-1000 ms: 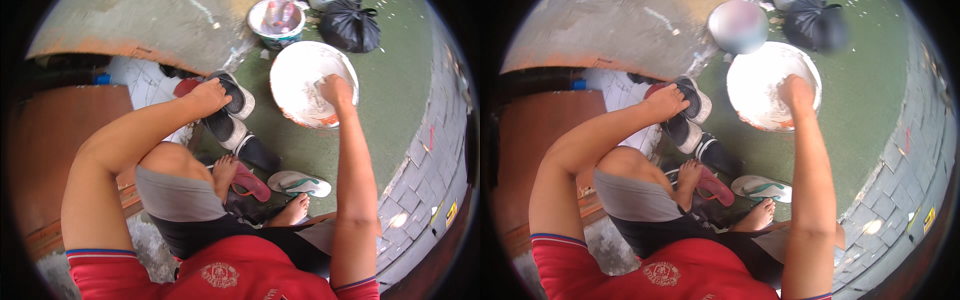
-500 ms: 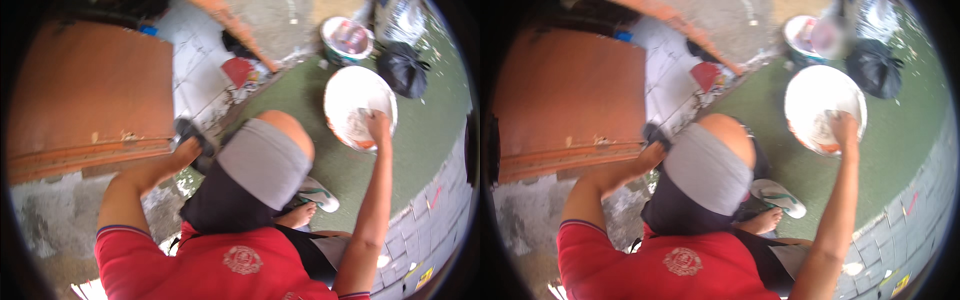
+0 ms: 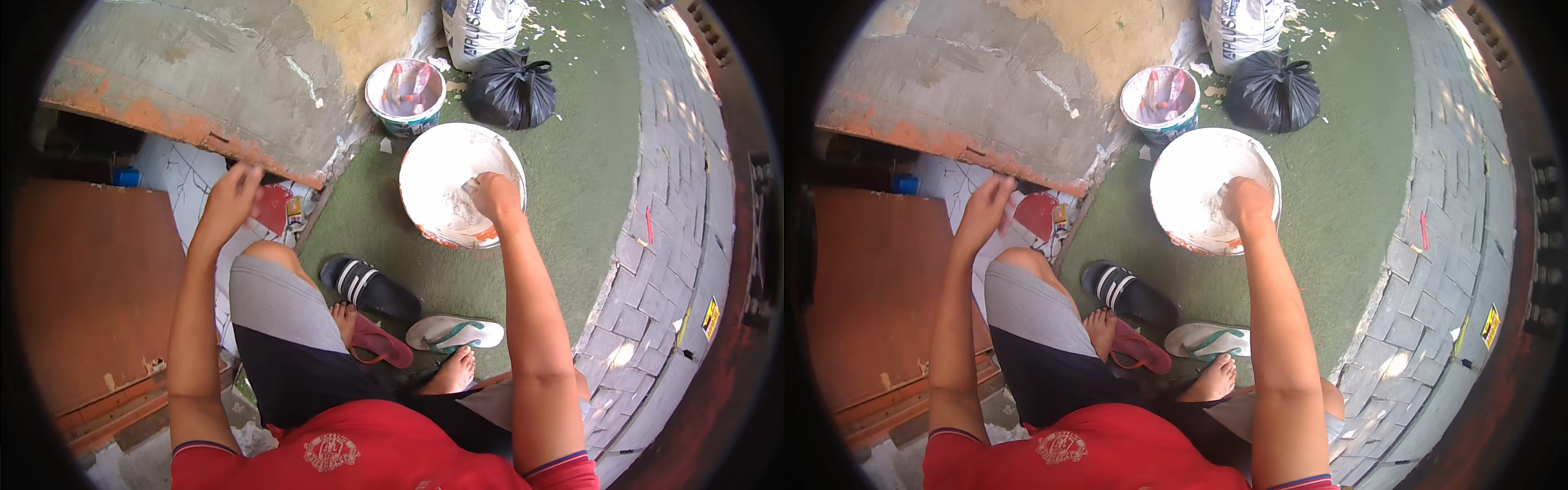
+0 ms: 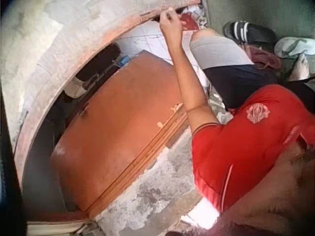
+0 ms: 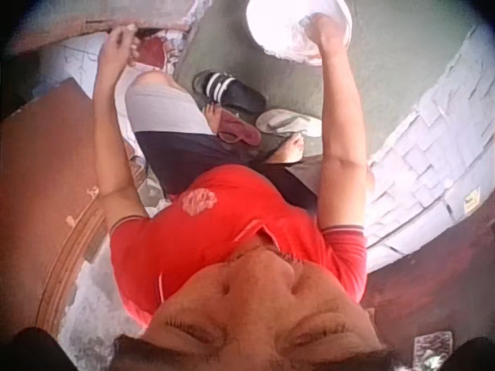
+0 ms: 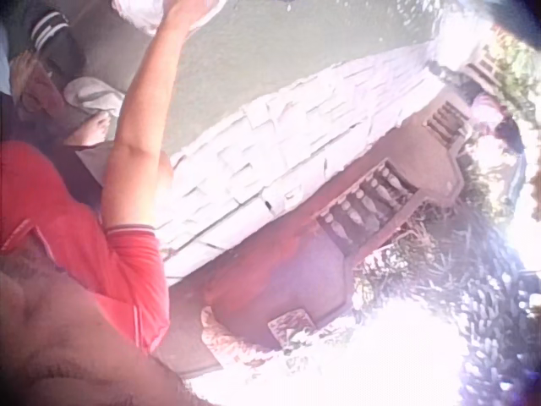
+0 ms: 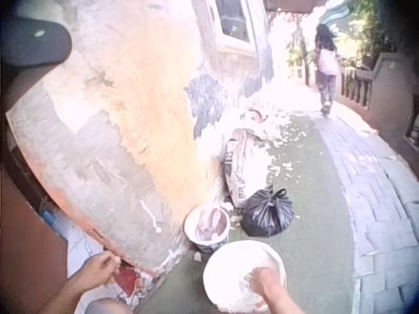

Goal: The person takes a plastic bag from a bucket, pours colored liquid from a smaller container into a larger bucket of white paint, and mixes them together using a scraper.

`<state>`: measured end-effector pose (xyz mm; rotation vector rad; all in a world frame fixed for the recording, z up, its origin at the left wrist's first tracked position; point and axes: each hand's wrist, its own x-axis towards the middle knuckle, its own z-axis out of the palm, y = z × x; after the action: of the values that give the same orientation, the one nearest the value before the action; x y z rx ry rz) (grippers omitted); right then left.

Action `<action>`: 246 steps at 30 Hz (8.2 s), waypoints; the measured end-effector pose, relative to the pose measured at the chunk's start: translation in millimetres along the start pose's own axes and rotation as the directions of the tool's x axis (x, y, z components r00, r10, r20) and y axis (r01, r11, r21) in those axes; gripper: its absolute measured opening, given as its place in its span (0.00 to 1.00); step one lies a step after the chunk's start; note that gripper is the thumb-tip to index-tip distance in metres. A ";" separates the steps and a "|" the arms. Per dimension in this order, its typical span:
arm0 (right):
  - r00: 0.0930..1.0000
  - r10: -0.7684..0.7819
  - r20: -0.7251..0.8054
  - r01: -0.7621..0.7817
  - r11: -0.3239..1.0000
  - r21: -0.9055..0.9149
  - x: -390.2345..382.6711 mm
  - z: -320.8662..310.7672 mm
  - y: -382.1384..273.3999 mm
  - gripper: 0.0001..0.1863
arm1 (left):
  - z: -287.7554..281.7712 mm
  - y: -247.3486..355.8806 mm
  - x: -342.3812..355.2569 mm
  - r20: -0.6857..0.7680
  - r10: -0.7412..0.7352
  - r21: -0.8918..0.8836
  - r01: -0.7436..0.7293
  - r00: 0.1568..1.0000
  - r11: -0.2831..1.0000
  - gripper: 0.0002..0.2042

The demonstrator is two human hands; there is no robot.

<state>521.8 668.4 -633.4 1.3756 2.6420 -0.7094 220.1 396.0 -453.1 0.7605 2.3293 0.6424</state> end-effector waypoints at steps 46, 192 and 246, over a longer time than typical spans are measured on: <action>0.930 0.044 -0.364 -0.043 0.999 0.011 -30.4 25.7 -10.9 0.08 | 220.7 56.1 97.1 0.435 0.311 -0.212 -0.239 0.845 0.948 0.13; 0.939 0.206 -0.276 -0.134 0.957 0.258 -63.6 -29.3 -18.2 0.13 | 143.0 112.4 123.2 0.280 0.262 -0.728 0.027 0.924 0.685 0.20; 0.898 0.416 0.140 -0.317 0.393 0.863 -34.1 -24.4 -22.4 0.19 | 162.4 110.8 95.6 0.127 0.329 -0.595 -0.194 0.936 0.780 0.30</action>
<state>527.8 642.2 -594.2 2.1281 1.8049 -2.1360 304.8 578.6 -538.4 0.8174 1.6833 1.2465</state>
